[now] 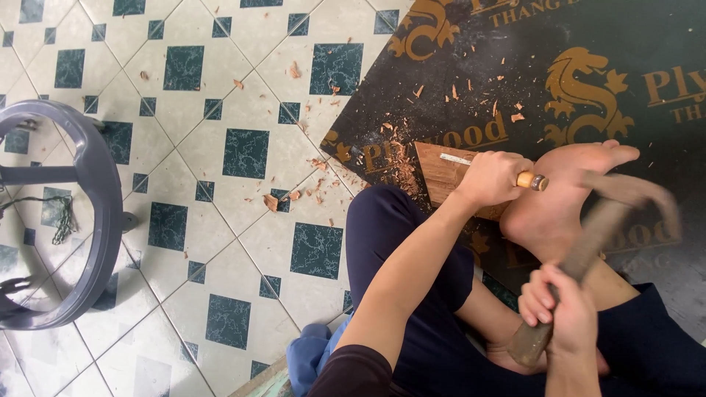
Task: The person uses a hammer and chisel to carve a piece of wood while sitting on the floor.
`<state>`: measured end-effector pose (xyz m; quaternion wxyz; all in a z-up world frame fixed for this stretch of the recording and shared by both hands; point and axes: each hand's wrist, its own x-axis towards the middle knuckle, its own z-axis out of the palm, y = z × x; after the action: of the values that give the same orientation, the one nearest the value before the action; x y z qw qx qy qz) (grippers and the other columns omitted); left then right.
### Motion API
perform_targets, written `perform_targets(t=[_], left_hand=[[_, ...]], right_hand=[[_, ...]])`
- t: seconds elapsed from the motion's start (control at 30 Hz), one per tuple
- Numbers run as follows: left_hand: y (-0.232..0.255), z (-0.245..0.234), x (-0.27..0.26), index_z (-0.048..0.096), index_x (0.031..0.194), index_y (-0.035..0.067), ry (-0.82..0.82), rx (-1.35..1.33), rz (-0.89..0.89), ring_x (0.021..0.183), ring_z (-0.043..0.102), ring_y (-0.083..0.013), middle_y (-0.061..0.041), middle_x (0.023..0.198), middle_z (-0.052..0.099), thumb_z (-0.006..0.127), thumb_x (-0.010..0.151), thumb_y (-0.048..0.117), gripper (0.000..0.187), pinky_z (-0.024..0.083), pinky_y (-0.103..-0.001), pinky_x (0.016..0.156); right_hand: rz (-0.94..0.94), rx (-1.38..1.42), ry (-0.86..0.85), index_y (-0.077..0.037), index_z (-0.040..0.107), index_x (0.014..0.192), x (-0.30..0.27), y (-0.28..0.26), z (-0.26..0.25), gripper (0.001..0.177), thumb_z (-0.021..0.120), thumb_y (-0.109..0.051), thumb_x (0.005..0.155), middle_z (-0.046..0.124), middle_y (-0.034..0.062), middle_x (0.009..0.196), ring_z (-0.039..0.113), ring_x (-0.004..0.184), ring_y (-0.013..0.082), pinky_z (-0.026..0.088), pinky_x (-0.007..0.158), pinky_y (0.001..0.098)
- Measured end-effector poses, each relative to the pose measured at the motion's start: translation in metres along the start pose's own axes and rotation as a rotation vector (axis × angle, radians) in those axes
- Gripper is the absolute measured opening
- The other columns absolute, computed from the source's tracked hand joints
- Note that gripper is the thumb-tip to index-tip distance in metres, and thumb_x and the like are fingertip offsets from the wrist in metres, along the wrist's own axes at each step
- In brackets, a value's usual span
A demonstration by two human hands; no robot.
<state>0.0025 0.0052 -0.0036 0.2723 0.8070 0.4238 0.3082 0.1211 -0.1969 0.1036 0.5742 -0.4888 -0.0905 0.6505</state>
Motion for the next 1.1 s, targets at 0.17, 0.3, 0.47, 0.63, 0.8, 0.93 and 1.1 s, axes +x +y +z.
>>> perform_targets(t=[0.17, 0.3, 0.47, 0.63, 0.8, 0.93, 1.1], left_hand=[[-0.002, -0.002, 0.0, 0.073, 0.078, 0.016, 0.0, 0.009, -0.031, 0.064, 0.066, -0.0247, 0.002, 0.074, 0.071, 0.07, 0.07, 0.017, 0.009, 0.048, -0.038, 0.061], [0.002, -0.007, 0.006, 0.068, 0.072, 0.013, 0.05, -0.012, -0.046, 0.063, 0.064, -0.0247, 0.002, 0.07, 0.069, 0.069, 0.069, 0.015, 0.003, 0.047, -0.038, 0.06], [-0.001, -0.004, 0.0, 0.071, 0.072, 0.014, 0.076, 0.03, -0.043, 0.06, 0.065, -0.0251, 0.002, 0.067, 0.07, 0.07, 0.068, 0.015, 0.004, 0.047, -0.039, 0.058], [-0.002, -0.012, 0.007, 0.066, 0.068, 0.013, 0.075, 0.009, -0.058, 0.058, 0.062, -0.0271, -0.001, 0.065, 0.067, 0.069, 0.069, 0.018, 0.006, 0.046, -0.041, 0.057], [0.004, -0.019, 0.006, 0.069, 0.068, 0.013, 0.082, -0.033, -0.08, 0.059, 0.062, -0.0255, -0.001, 0.064, 0.067, 0.071, 0.068, 0.016, 0.003, 0.045, -0.039, 0.057], [-0.016, -0.011, 0.004, 0.064, 0.064, 0.014, 0.03, 0.17, -0.079, 0.06, 0.064, -0.0297, -0.003, 0.063, 0.066, 0.071, 0.064, 0.016, 0.007, 0.047, -0.042, 0.057], [-0.012, -0.013, 0.005, 0.065, 0.065, 0.013, 0.013, 0.139, -0.1, 0.061, 0.063, -0.0285, -0.003, 0.065, 0.067, 0.07, 0.065, 0.017, 0.006, 0.047, -0.041, 0.058]], right_hand=[[0.072, -0.091, -0.052, -0.011, 0.05, 0.101, 0.004, -0.014, -0.005, 0.004, 0.047, -0.013, 0.101, 0.039, -0.0043, 0.058, 0.032, 0.04, 0.0032, 0.025, 0.033, 0.0202], [-0.118, 0.122, -0.058, -0.018, 0.057, 0.093, -0.006, -0.015, 0.001, 0.019, 0.041, -0.014, 0.103, 0.039, -0.0059, 0.058, 0.032, 0.043, 0.0039, 0.028, 0.038, 0.02], [0.116, -0.016, -0.022, -0.013, 0.053, 0.104, 0.003, 0.017, 0.01, 0.013, 0.044, -0.007, 0.096, 0.037, -0.0046, 0.053, 0.03, 0.037, 0.0057, 0.025, 0.031, 0.0225], [-0.116, -0.025, 0.009, -0.016, 0.056, 0.109, -0.005, -0.002, 0.004, 0.013, 0.045, -0.013, 0.103, 0.04, -0.0049, 0.059, 0.034, 0.043, 0.004, 0.029, 0.036, 0.02], [-0.103, 0.151, -0.049, -0.018, 0.053, 0.09, -0.003, 0.022, 0.008, 0.017, 0.043, -0.015, 0.103, 0.037, -0.006, 0.056, 0.031, 0.041, 0.0053, 0.029, 0.038, 0.0217], [0.136, -0.107, 0.037, -0.009, 0.05, 0.109, 0.015, 0.03, 0.01, 0.009, 0.05, -0.012, 0.101, 0.038, -0.0015, 0.057, 0.032, 0.038, 0.0076, 0.026, 0.031, 0.0238], [-0.044, -0.04, 0.052, -0.016, 0.053, 0.099, -0.006, -0.002, 0.002, 0.006, 0.047, -0.015, 0.101, 0.039, -0.0042, 0.057, 0.032, 0.041, 0.0052, 0.028, 0.035, 0.0219]])
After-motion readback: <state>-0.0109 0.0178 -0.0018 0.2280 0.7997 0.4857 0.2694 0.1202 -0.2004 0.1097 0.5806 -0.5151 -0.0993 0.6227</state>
